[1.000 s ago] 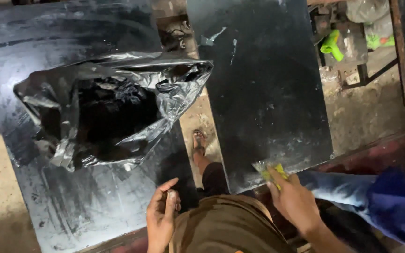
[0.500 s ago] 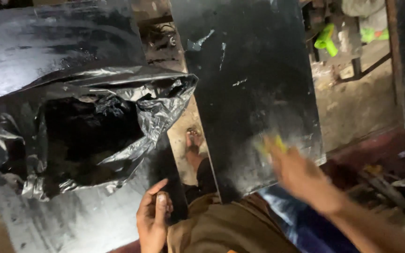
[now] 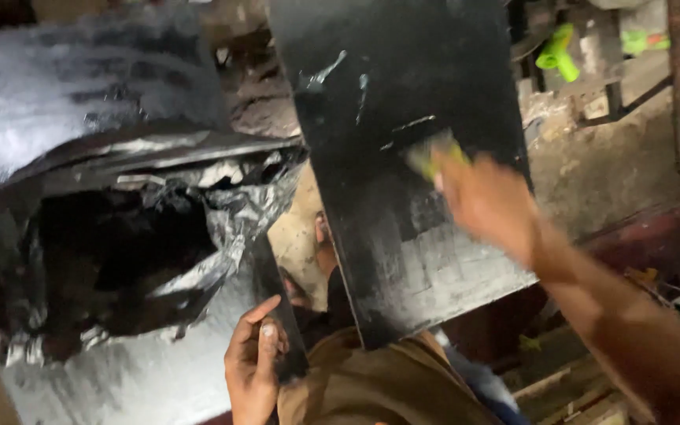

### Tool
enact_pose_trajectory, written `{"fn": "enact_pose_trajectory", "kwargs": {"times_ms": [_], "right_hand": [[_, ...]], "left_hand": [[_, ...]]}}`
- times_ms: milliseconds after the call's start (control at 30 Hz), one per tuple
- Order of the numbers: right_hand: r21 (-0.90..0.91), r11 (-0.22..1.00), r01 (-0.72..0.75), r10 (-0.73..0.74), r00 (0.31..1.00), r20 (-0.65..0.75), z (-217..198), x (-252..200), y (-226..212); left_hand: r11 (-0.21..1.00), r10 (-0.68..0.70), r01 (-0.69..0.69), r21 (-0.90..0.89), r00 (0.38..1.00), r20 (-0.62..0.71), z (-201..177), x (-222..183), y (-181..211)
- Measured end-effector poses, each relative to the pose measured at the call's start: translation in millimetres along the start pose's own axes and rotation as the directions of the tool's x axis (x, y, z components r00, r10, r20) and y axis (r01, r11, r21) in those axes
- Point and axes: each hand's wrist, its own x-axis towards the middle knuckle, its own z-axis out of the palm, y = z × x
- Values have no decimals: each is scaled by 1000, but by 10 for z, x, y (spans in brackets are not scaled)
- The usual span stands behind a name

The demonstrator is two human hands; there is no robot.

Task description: Using a hand scraper to remove residue or old adhesive from boards on a screen printing production line.

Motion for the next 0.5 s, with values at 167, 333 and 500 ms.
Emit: {"fn": "enact_pose_trajectory", "kwargs": {"times_ms": [167,333,500], "right_hand": [[-153,988,-9,40,979,199,861,-876,217],[-122,988,91,-72,986,152,209,24,-262],[-116,982,151,-159,985,-68,-267,636,-414]], "left_hand": [[998,-50,48,-52,998,-33,50,64,13],[999,-15,15,29,1000,-10,199,95,88],[986,155,-162,40,979,131,523,321,146]]}}
